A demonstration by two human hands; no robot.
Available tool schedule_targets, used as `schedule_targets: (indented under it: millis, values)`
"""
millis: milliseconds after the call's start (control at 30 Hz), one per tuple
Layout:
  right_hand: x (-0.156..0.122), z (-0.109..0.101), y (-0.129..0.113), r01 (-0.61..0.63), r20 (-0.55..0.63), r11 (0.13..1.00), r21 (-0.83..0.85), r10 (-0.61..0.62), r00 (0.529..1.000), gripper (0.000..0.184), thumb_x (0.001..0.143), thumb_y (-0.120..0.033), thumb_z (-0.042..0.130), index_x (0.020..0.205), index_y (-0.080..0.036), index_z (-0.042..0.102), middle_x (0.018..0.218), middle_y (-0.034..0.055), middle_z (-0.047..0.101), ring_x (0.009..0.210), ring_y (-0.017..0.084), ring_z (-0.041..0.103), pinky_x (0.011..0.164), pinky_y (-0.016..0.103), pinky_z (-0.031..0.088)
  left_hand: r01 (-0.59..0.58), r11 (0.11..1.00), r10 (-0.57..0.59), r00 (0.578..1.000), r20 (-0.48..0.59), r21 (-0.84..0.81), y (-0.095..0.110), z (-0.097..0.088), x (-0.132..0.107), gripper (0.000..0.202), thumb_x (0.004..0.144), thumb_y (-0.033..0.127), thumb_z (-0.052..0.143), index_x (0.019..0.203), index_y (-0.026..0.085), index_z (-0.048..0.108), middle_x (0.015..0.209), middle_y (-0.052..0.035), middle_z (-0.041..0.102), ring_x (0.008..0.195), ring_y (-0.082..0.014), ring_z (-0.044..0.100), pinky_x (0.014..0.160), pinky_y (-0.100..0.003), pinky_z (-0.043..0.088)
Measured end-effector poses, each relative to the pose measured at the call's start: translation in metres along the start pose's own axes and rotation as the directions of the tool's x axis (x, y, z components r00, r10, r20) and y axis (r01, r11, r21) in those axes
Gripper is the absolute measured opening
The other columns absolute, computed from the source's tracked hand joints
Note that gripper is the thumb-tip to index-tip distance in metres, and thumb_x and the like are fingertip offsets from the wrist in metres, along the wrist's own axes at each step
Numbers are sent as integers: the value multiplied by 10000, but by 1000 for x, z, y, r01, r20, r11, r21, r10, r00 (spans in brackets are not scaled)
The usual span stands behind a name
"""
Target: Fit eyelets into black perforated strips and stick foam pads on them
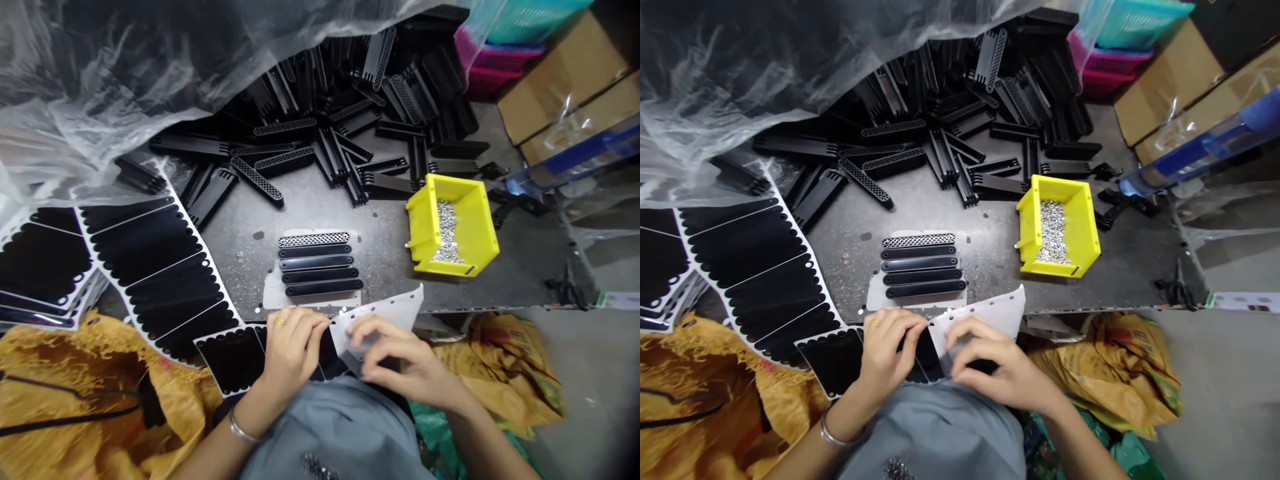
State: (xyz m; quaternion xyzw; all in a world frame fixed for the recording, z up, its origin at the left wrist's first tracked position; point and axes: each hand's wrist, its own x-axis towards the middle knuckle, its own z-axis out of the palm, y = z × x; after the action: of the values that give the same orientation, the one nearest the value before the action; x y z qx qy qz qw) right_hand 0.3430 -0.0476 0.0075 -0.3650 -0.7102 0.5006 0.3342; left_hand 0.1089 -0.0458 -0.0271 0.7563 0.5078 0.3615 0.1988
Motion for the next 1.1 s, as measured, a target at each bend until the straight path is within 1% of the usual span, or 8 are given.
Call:
schedule_targets:
  millis: [100, 167, 233, 333, 467, 600, 967, 1100]
  values:
    - [12, -25, -15, -76, -105, 951, 298, 111, 988, 37, 1024, -265, 616, 1057, -275, 603, 1088, 38, 629, 764, 144, 714, 727, 363, 663, -133, 987, 139, 987, -76, 87, -3, 6, -4, 108, 1003, 131, 623, 1051, 209, 680, 873, -7, 754, 787, -173, 641, 808, -350, 376]
    - [37, -32, -16, -46, -275, 988, 146, 85, 958, 139, 999, -267, 656, 1130, -292, 616, 1091, 33, 592, 732, 125, 670, 649, 313, 635, -154, 984, 163, 982, -92, 94, -8, 0, 3, 146, 976, 153, 681, 1105, 221, 699, 929, -17, 767, 853, -181, 672, 847, -350, 398]
    - [73, -29, -9, -47, -324, 976, -214, -26, 946, 193, 965, -240, 699, 1152, -287, 687, 1093, 51, 598, 895, 171, 668, 752, 332, 627, -74, 992, 90, 983, -158, 106, -17, -13, 21, 164, 962, 179, 707, 1113, 241, 711, 982, -23, 771, 926, -200, 682, 896, -363, 407]
    - [132, -10, 11, 86, -163, 851, -519, -197, 967, 250, 1023, -226, 608, 1241, -279, 719, 1081, 69, 668, 972, 198, 673, 872, 384, 605, 181, 978, -155, 961, -227, 102, -41, -40, 58, 146, 1000, 229, 649, 1124, 246, 724, 996, -21, 770, 930, -210, 658, 913, -379, 418]
    - [180, 11, 33, 230, 41, 789, -570, -252, 967, 210, 1029, -276, 622, 1185, -232, 756, 1082, 71, 747, 963, 212, 671, 878, 394, 581, 371, 928, -372, 928, -28, -13, -74, -56, 91, 247, 1055, 277, 527, 1174, 229, 738, 989, -23, 770, 980, -219, 650, 934, -384, 438]
    - [188, 10, 36, 258, 97, 794, -551, -246, 964, 158, 1014, -268, 645, 1051, -217, 790, 1049, 61, 756, 915, 200, 630, 837, 366, 558, 411, 901, -408, 912, 50, -137, -85, -48, 97, 262, 1049, 287, 516, 1073, 245, 773, 940, -12, 765, 976, -219, 661, 942, -381, 445]
    - [188, 5, 31, 247, 126, 788, -565, -213, 969, 151, 1006, -264, 655, 1018, -219, 799, 1053, 75, 729, 922, 209, 607, 833, 368, 532, 439, 884, -437, 898, 48, -158, -82, -44, 101, 144, 965, 315, 662, 877, 232, 740, 861, 19, 758, 856, -194, 637, 900, -366, 429]
    - [170, -24, 25, 70, 9, 840, -538, -78, 997, 155, 984, -303, 699, 1087, -227, 786, 1017, 59, 722, 924, 203, 660, 846, 358, 540, 432, 889, -425, 902, 75, -154, -85, -45, 105, 179, 960, 332, 651, 835, 228, 725, 816, 13, 735, 843, -199, 625, 861, -358, 434]
